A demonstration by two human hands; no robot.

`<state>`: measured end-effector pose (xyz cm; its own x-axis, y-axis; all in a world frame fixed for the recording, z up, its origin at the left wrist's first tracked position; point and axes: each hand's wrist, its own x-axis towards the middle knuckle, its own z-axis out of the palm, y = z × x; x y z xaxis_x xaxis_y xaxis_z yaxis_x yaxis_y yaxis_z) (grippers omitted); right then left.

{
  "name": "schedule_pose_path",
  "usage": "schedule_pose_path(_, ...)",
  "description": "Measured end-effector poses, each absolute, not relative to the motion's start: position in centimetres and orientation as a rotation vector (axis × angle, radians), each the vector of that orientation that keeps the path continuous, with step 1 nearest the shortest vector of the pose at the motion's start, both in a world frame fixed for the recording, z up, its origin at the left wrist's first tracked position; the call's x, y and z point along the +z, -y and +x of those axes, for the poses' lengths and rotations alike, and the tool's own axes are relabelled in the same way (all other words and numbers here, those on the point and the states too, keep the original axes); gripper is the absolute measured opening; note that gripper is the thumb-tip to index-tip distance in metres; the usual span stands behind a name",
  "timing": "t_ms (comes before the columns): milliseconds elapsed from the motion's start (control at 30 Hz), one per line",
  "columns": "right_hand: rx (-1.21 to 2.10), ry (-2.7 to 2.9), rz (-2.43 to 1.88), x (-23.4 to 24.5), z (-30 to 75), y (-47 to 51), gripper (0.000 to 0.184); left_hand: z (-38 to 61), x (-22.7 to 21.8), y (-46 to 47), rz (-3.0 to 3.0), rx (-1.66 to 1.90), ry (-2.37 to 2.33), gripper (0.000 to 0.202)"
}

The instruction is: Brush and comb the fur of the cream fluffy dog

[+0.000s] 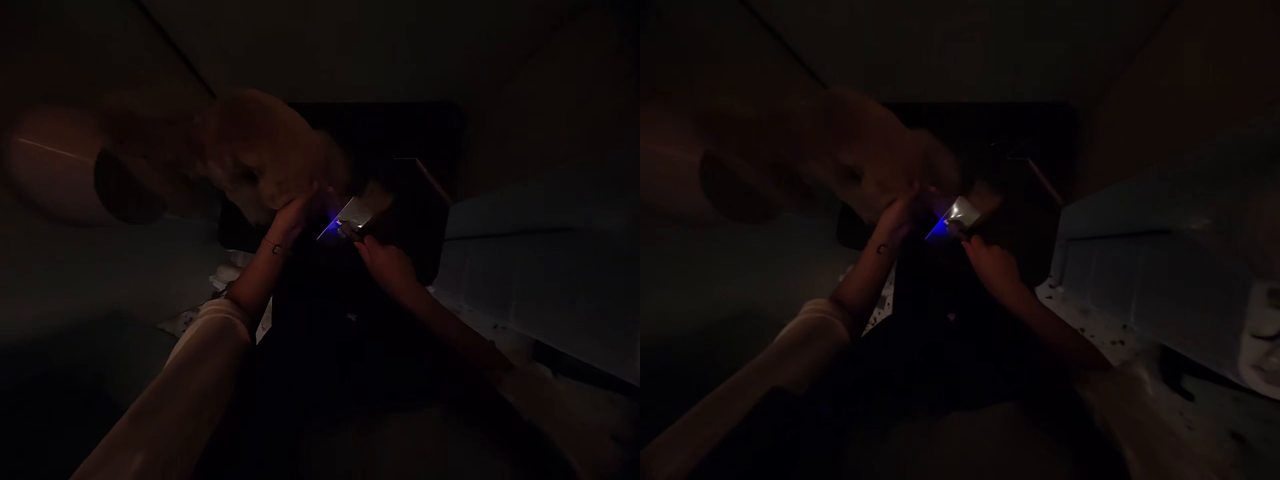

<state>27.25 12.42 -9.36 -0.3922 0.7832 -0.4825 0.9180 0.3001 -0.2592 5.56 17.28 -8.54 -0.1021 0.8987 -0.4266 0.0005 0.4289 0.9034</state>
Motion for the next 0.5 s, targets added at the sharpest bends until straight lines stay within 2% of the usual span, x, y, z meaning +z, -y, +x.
schedule_pose_path(133, -0.736, -2.28, 1.548, -9.3, 28.9, -12.0, 0.049, 5.8, -8.0, -17.5, 0.641, 1.042, -1.283, 0.044)
schedule_pose_path(300, -0.768, -2.184, 1.605, -10.1, 31.9, -11.7, 0.049, 5.5, -7.6, -17.4, 0.661, 0.998, -1.418, 0.043)
schedule_pose_path(500, -1.046, -2.239, 1.938, -11.6, 36.0, -12.7, 0.049, 4.7, -5.4, -17.7, 0.551, 1.086, -1.382, 0.04)
